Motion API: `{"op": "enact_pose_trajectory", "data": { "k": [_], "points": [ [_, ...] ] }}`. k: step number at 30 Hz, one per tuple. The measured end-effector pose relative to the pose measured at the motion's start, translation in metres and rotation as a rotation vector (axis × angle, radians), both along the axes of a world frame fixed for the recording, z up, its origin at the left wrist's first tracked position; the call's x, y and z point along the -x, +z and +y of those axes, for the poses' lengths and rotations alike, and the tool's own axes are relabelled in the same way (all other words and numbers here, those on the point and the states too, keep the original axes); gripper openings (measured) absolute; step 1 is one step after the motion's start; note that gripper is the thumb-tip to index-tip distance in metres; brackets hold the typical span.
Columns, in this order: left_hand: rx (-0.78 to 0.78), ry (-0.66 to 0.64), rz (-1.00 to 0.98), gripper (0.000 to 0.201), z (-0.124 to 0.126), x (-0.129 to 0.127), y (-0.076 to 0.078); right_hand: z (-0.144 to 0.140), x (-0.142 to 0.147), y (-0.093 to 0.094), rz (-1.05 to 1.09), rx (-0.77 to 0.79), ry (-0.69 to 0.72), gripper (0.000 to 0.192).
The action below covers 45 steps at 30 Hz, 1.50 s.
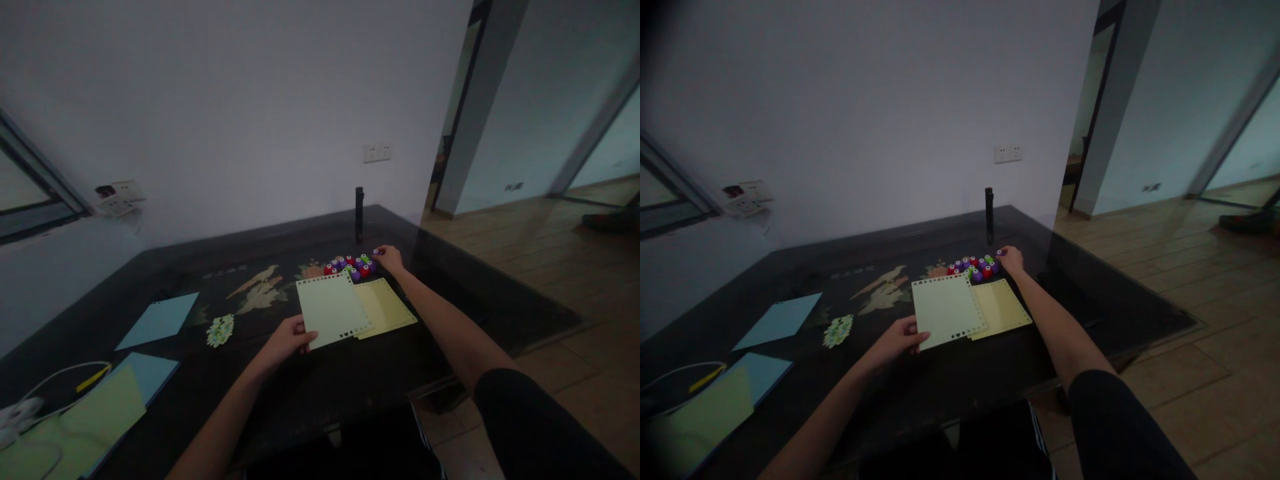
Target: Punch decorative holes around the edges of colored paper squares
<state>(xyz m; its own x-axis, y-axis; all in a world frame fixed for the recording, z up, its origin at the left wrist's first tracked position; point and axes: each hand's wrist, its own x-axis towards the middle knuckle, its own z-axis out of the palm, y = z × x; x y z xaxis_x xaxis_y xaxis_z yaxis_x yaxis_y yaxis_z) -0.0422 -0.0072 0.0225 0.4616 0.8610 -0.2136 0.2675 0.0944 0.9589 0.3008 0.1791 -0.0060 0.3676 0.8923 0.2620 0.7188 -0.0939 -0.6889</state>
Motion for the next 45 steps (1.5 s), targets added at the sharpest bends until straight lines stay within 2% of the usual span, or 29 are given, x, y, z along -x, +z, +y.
{"op": "enact_pose_trajectory", "data": {
  "k": [5, 9, 13, 16, 19, 31, 36, 40, 45],
  "points": [
    [0.042, -0.123, -0.010, 0.048, -0.003, -0.001, -0.002, 0.004, 0.031, 0.019, -0.030, -0.080, 0.113, 0.028],
    [0.051, -0.185, 0.000, 0.048, -0.004, 0.000, -0.005, -0.003, 0.077, 0.027, -0.109, -0.166, 0.427, 0.022],
    [0.039, -0.195, 0.018, 0.048, -0.003, 0.001, -0.009, -0.012, 0.115, 0.027, -0.341, -0.128, 0.657, 0.023],
    [0.029, -0.194, 0.034, 0.047, -0.002, 0.002, -0.012, -0.016, 0.131, 0.024, -0.585, -0.080, 0.709, 0.029],
    [0.029, -0.203, 0.027, 0.047, -0.002, 0.002, -0.012, -0.020, 0.138, 0.022, -0.707, -0.040, 0.711, 0.032],
    [0.001, -0.203, 0.000, 0.045, -0.004, 0.001, -0.010, -0.033, 0.135, 0.018, -0.684, -0.061, 0.727, 0.024],
    [0.003, -0.180, -0.005, 0.047, -0.004, 0.000, -0.011, -0.036, 0.126, 0.020, -0.528, -0.128, 0.724, 0.032],
    [0.020, -0.129, -0.032, 0.048, -0.007, -0.005, -0.009, -0.049, 0.099, 0.033, -0.281, -0.232, 0.653, 0.024],
    [0.040, -0.141, -0.100, 0.048, -0.008, -0.018, -0.005, -0.086, 0.044, 0.044, -0.037, -0.160, 0.522, 0.015]
  ]
}}
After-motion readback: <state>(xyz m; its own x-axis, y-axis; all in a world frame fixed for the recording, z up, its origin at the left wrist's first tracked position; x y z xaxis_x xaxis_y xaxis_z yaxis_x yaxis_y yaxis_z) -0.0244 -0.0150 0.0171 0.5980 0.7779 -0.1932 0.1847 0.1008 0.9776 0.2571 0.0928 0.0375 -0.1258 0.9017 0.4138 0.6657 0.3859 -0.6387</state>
